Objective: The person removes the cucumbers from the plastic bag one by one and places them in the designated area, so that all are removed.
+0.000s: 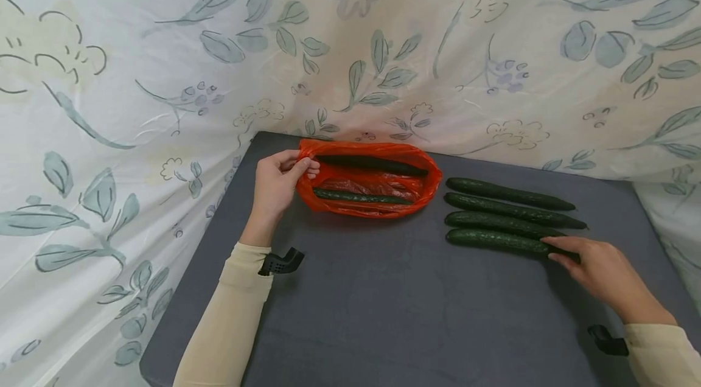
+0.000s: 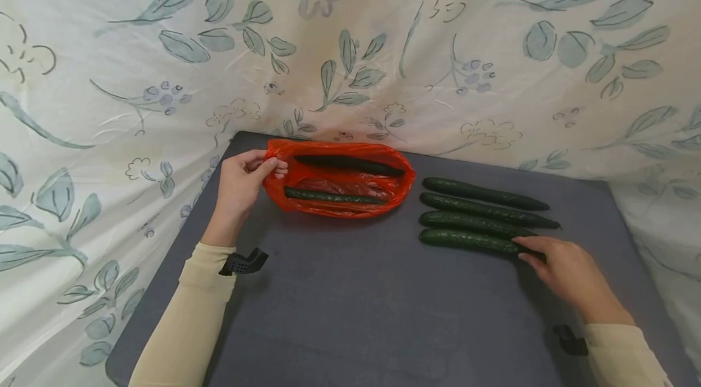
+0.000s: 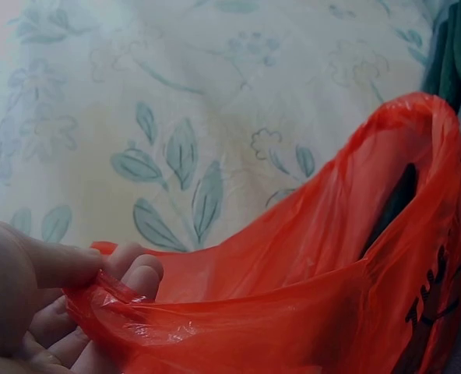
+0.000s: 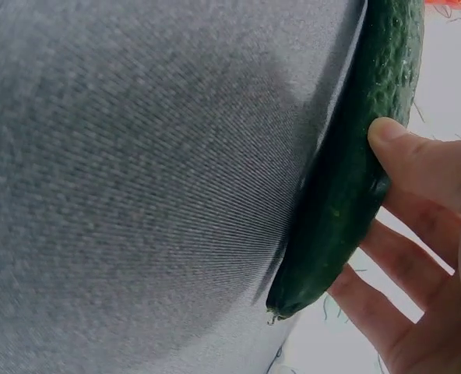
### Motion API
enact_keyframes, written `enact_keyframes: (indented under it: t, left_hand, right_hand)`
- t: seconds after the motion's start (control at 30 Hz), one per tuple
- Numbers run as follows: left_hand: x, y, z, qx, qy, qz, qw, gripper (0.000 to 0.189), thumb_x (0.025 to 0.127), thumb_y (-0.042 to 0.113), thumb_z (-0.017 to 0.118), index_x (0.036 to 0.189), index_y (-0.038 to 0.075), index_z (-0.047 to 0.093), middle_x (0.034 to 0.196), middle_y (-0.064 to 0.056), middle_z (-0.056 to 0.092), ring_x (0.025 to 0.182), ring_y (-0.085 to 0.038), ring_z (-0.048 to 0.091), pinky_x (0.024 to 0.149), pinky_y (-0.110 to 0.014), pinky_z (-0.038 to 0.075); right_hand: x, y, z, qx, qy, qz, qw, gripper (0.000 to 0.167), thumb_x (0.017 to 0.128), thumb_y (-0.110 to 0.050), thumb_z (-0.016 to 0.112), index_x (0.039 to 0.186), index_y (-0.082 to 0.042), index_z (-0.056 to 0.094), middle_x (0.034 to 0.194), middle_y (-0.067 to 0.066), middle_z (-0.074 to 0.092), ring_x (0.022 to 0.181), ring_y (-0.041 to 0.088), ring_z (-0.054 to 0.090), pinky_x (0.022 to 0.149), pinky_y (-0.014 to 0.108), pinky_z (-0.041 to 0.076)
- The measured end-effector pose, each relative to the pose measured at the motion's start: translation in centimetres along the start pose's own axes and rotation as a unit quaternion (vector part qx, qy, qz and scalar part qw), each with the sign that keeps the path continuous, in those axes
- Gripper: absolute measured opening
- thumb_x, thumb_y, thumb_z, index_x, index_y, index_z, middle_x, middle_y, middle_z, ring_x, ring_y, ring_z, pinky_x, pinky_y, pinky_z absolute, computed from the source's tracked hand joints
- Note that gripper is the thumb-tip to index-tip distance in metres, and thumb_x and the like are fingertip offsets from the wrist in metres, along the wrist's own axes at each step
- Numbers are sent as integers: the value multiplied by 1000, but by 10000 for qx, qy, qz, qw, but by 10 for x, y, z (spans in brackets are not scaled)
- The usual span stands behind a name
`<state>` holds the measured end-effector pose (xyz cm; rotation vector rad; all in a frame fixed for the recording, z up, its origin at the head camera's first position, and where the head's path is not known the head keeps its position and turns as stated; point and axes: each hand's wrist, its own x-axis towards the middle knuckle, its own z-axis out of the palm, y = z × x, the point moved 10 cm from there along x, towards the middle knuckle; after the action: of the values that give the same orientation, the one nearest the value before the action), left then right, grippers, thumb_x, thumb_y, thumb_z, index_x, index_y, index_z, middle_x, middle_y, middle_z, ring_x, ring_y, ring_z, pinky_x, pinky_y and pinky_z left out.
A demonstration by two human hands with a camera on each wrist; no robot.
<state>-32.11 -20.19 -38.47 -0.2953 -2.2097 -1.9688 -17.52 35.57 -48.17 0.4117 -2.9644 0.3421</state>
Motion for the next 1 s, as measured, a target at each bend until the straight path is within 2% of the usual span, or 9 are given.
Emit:
enact_keyframes:
  t: [0.13,0.27,0.43,0.57,0.67,0.77,1.0]
  left_hand:
    - [1,0,-1,-19,4,-23,10000,21,104,2,73,122,-10,75,103,-24,79,81,-19,79,82,-31,66]
    - [2,0,-1,-31,2,-29,10000,21,104,1,73,121,-11,75,102,-23,79,81,-20,79,81,-31,67]
    - [2,-1,-1,-78,-9,-54,10000,22,104,0,72,122,-12,74,102,-24,79,81,-20,79,81,-31,67]
    - [1,0,-1,-93,-5,-58,9999,21,104,-1,72,122,-12,74,102,-25,79,81,-20,79,81,-31,67]
    - [-1,-1,0,-90,-2,-60,9999,22,104,-1,71,122,-14,73,103,-25,79,81,-20,79,81,-30,66]
    - [-3,-1,0,-61,5,-62,10000,23,105,-1,71,122,-15,73,103,-25,79,81,-21,79,82,-29,66]
    - [-9,-1,-1,-29,67,-58,10000,22,104,2,72,121,-11,75,103,-23,79,83,-25,79,82,-30,66]
  right_hand:
    - [-2,4,6,41,-212,245,9995,42,92,-9,87,133,-4,76,115,30,75,43,2,35,45,28,31]
    - [-4,4,9,-15,-283,359,9990,43,91,-11,88,133,-5,77,116,29,75,45,4,37,45,29,31]
    - [-3,1,10,-141,-313,324,9989,46,88,-11,90,131,-4,77,113,28,76,50,5,41,46,30,32]
    - [-3,-1,7,-228,-170,247,9993,46,83,-12,93,126,-4,79,106,25,77,57,12,53,45,32,37]
    - [-3,-1,4,-295,-111,268,9991,46,81,-14,95,123,-3,80,106,25,76,69,29,66,46,42,48]
    - [-5,1,2,-312,-97,355,9988,46,81,-15,95,122,-2,79,109,28,75,83,43,70,52,55,54]
    - [-5,-4,-5,-266,250,372,9986,45,80,-16,96,120,-4,80,113,27,75,94,49,69,63,67,56]
